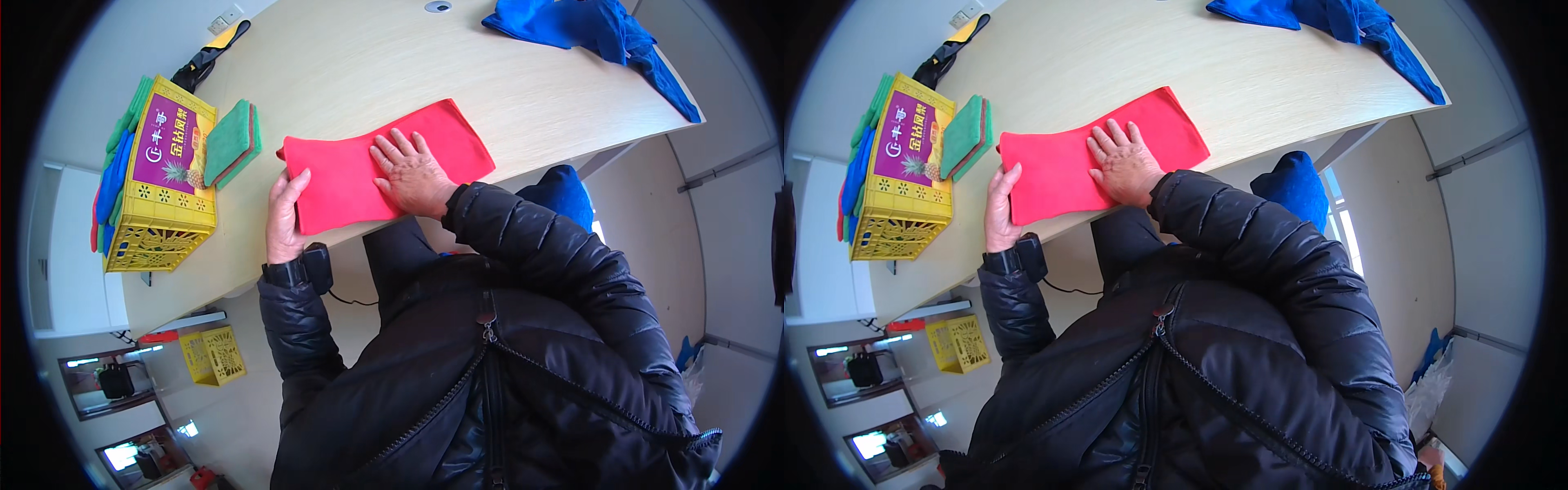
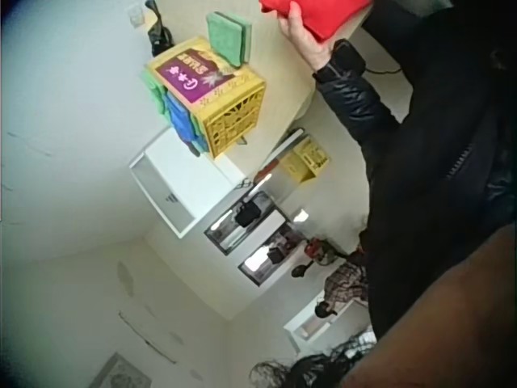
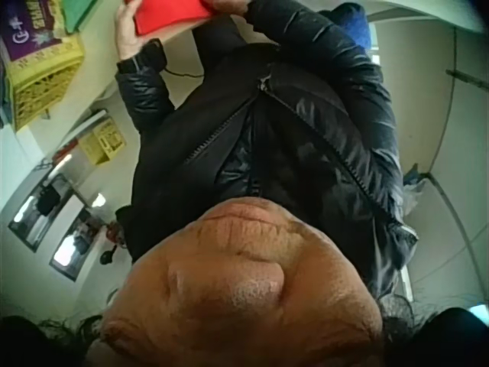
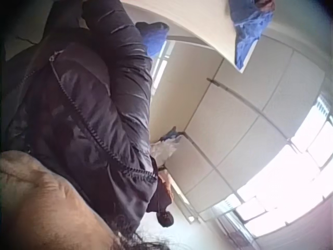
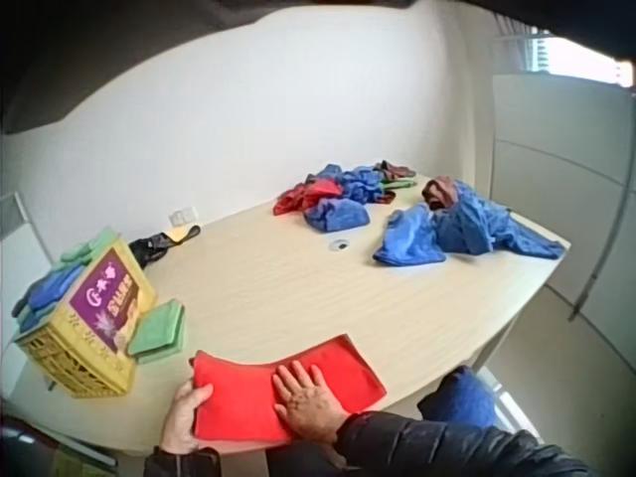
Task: Folding square red and blue cloths on a table.
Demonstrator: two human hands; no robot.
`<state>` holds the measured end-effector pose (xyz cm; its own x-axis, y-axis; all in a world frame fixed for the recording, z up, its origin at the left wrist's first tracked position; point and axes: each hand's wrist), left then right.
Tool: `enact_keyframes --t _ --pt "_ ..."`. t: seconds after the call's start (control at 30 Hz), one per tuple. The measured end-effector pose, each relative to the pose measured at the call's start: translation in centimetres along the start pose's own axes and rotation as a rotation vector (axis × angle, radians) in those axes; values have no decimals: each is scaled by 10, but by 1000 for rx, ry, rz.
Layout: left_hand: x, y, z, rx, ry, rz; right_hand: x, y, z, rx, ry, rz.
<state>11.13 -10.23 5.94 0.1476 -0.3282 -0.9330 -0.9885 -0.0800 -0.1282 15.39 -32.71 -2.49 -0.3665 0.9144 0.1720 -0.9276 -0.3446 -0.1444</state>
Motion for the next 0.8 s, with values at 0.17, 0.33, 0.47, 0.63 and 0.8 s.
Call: enact_keyframes --t 0.17,0.33,0.47,0.63,0.8 --pt "11 -29 -49 123 -51 -39 3 6 1 -28 -51 10" --pt "48 -64 -98 254 -186 -15 -15 43 13 -94 -122 86" --pt "85 -82 -126 381 -518 -20 -27 81 23 -36 -153 171" --pt "109 -87 -155 431 -806 -15 -44 101 29 -25 -121 230" --pt "121 -84 -161 454 -985 -83 -45 104 40 102 -69 235"
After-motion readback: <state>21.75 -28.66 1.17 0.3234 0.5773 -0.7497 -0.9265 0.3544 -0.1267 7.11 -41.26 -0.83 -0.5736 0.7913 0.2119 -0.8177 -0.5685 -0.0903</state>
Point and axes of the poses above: each hand's wrist, its own y-axis away from the middle knuckle, its own z-axis out of the back of the hand, x = y × z, and after that the axes turned 14 degrees about -z, right-handed
